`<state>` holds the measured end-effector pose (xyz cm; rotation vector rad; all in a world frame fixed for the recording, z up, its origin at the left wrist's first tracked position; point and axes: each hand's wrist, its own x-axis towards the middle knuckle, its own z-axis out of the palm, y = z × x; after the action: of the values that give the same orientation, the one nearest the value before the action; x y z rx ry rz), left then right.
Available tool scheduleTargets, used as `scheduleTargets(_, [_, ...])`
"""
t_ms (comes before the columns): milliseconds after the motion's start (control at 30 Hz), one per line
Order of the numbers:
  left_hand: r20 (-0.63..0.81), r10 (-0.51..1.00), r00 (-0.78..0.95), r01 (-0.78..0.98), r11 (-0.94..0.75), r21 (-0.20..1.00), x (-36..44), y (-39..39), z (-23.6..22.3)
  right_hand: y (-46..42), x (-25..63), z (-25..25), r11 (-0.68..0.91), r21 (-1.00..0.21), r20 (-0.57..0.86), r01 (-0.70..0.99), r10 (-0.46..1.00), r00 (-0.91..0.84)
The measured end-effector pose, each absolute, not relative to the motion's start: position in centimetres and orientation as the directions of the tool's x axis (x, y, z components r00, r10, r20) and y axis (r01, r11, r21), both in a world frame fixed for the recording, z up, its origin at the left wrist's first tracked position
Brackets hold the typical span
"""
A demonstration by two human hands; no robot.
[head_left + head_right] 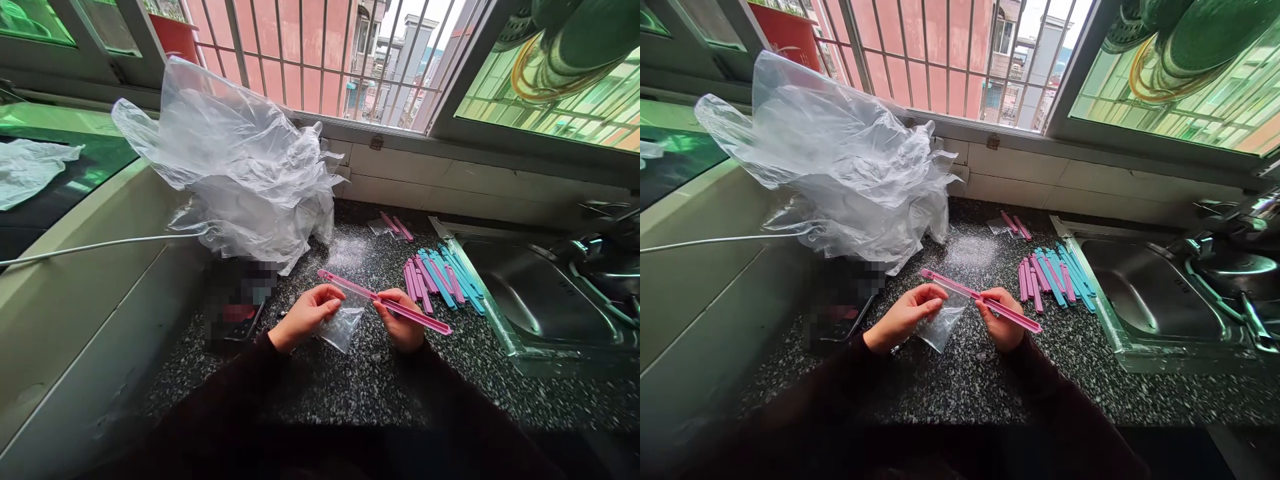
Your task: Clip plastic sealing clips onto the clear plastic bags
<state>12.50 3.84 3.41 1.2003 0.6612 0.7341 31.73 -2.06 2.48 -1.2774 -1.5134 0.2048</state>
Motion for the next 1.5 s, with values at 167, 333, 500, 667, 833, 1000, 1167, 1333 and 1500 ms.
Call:
scheduleTargets(167, [-0.111, 0.813, 0.572, -0.12, 0.217, 0.969, 12.6, 3.8, 3.3, -2.5, 31.3, 2.5, 0.435, -0.698, 0.603, 0.568, 0.785, 0.14])
scheduleTargets(333, [-0.131, 0.816, 0.562, -0.113, 0.233, 0.966, 12.8, 3.8, 3.0, -2.7, 31.2, 2.6, 0.445, -0.709, 0.596, 0.546, 0.792, 0.129])
scheduleTargets(500, [-0.148, 0.824, 0.547, -0.161, 0.277, 0.947, 12.9, 3.7, 3.0, -2.6, 31.1, 2.4, 0.436, -0.729, 0.576, 0.528, 0.807, 0.129])
scheduleTargets(667, [-0.174, 0.838, 0.517, -0.238, 0.336, 0.912, 13.1, 3.7, 2.6, -2.5, 31.0, 2.3, 0.418, -0.735, 0.559, 0.533, 0.819, 0.129])
scheduleTargets(833, [-0.2, 0.853, 0.482, -0.298, 0.374, 0.878, 13.4, 3.7, 2.3, -2.6, 30.9, 2.5, 0.413, -0.73, 0.557, 0.544, 0.822, 0.122])
scheduleTargets(1000, [-0.231, 0.86, 0.455, -0.321, 0.4, 0.858, 13.3, 3.5, 2.7, -2.6, 31.1, 2.6, 0.432, -0.727, 0.557, 0.534, 0.826, 0.089])
scheduleTargets(1167, [-0.223, 0.863, 0.454, -0.322, 0.392, 0.862, 13.1, 3.5, 2.7, -2.5, 31.1, 1.9, 0.535, -0.707, 0.629, 0.463, 0.774, 0.066])
scheduleTargets(1333, [-0.203, 0.876, 0.438, -0.339, 0.37, 0.865, 13.2, 3.5, 2.5, -2.4, 31.0, 2.2, 0.555, -0.664, 0.652, 0.5, 0.757, 0.026])
scheduleTargets(1500, [-0.227, 0.87, 0.438, -0.343, 0.395, 0.852, 13.5, 3.4, 2.2, -2.6, 30.9, 3.0, 0.557, -0.612, 0.676, 0.562, 0.737, 0.005])
